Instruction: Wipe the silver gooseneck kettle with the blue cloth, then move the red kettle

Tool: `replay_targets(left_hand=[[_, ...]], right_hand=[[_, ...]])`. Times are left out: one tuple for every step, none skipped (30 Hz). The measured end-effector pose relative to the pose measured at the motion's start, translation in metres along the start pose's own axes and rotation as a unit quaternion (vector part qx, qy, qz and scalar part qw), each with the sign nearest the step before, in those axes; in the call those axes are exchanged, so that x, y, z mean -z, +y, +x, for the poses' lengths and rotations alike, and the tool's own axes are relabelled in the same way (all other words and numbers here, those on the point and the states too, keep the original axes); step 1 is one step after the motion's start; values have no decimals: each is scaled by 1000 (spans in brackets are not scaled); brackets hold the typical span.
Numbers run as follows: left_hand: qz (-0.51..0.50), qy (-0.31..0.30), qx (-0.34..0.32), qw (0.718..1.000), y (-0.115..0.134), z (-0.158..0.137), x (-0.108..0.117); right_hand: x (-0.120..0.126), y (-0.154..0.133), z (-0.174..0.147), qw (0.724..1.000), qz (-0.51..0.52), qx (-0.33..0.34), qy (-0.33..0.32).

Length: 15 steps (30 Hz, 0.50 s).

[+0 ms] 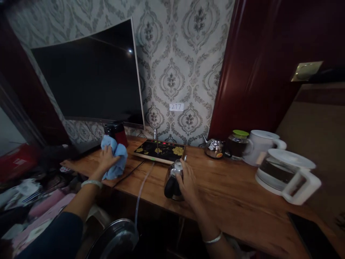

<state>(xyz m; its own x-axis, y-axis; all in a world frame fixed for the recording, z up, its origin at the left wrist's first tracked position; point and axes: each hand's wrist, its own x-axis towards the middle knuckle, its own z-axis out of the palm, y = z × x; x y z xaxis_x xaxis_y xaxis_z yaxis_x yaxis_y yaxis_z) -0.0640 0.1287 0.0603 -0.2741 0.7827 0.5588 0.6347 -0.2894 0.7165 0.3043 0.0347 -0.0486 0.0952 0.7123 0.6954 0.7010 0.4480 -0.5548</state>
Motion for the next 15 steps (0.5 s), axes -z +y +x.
replay_targets(left_hand=[[45, -6, 21, 999, -8, -3, -5], [66, -8, 35, 997, -15, -8, -13], [67, -12, 33, 997, -19, -16, -22], [44, -24, 14, 999, -21, -25, -33], [5, -46, -8, 999, -20, -37, -45], [-44, -75, -28, 996, -16, -50, -58], [-98, -113, -37, 988, -10, -64, -72], [-147, -152, -32, 977, -1, -79, -84], [-186, -191, -16, 964, 9, -96, -94], [-216, -224, 7, 950, 20, -112, -103], [-241, -249, 24, 938, 31, -127, -110], [-259, -261, 33, 929, 42, -141, -115], [-274, -272, 36, 922, 52, -153, -118], [-286, -279, 35, 916, 61, -164, -119], [-295, -281, 30, 913, 69, -172, -119]], right_hand=[[-1, -1, 0, 1000, 0, 2, 6], [-1, -2, 1, 1000, -1, 4, 11], [-1, -3, 2, 1000, -3, 4, 16], [-2, -5, 3, 1000, -5, 2, 20], [-2, -6, 4, 1000, -5, 0, 19], [-1, -8, 4, 1000, -3, -4, 23], [-1, -8, 5, 1000, 2, -5, 20], [0, -9, 4, 1000, 7, -4, 20], [2, -8, 2, 1000, 12, -7, 27], [3, -6, -1, 999, 18, -14, 35], [5, -4, -7, 998, 25, -26, 47], [6, -1, -13, 997, 33, -44, 58], [8, 3, -21, 995, 41, -64, 66], [11, 7, -30, 993, 50, -83, 72], [13, 10, -39, 990, 56, -100, 76]])
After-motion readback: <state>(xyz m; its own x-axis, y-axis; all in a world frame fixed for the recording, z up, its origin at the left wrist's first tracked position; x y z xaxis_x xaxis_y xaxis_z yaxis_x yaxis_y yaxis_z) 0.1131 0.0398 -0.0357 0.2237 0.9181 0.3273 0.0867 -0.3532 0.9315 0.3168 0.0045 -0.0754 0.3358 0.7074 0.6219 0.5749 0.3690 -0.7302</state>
